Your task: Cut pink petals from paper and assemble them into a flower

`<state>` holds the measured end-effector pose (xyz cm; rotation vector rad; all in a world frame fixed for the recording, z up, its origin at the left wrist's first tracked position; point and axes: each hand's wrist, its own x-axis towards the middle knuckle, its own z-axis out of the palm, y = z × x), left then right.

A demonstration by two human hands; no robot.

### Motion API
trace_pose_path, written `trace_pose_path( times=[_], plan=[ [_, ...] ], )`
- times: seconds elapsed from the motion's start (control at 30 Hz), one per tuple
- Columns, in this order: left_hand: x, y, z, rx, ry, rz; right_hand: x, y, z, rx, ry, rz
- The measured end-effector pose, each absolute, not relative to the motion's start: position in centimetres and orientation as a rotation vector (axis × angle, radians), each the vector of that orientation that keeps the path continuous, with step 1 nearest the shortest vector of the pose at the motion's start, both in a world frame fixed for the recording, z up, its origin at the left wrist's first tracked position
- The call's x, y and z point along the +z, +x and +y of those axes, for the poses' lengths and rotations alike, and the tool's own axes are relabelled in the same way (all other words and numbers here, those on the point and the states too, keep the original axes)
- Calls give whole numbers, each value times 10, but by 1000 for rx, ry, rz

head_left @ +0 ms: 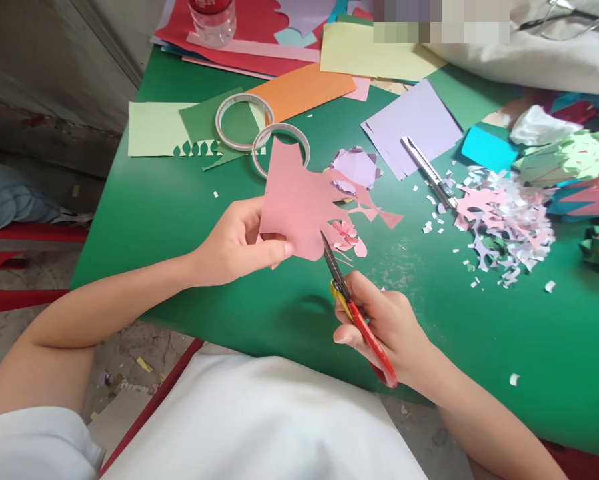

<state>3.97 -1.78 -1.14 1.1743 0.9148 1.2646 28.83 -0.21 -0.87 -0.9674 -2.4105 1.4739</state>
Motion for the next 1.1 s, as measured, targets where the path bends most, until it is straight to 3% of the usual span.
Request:
trace_pose_path(
  times=[0.43, 0.6, 0.87, 1.1],
  plan=[
    [-6, 38, -16, 1227, 994, 1048, -8, 287, -2, 1564, -970, -2369],
    [-9, 44, -16, 1258, 867, 897, -11, 287, -4, 1643, -987, -2256],
    [-15, 54, -25, 1042, 1009, 889, -16, 284, -8, 1636, -1026, -2238],
    [-8, 52, -25, 1096, 1047, 944, -17, 285, -8, 1572, -1029, -2303]
  ],
)
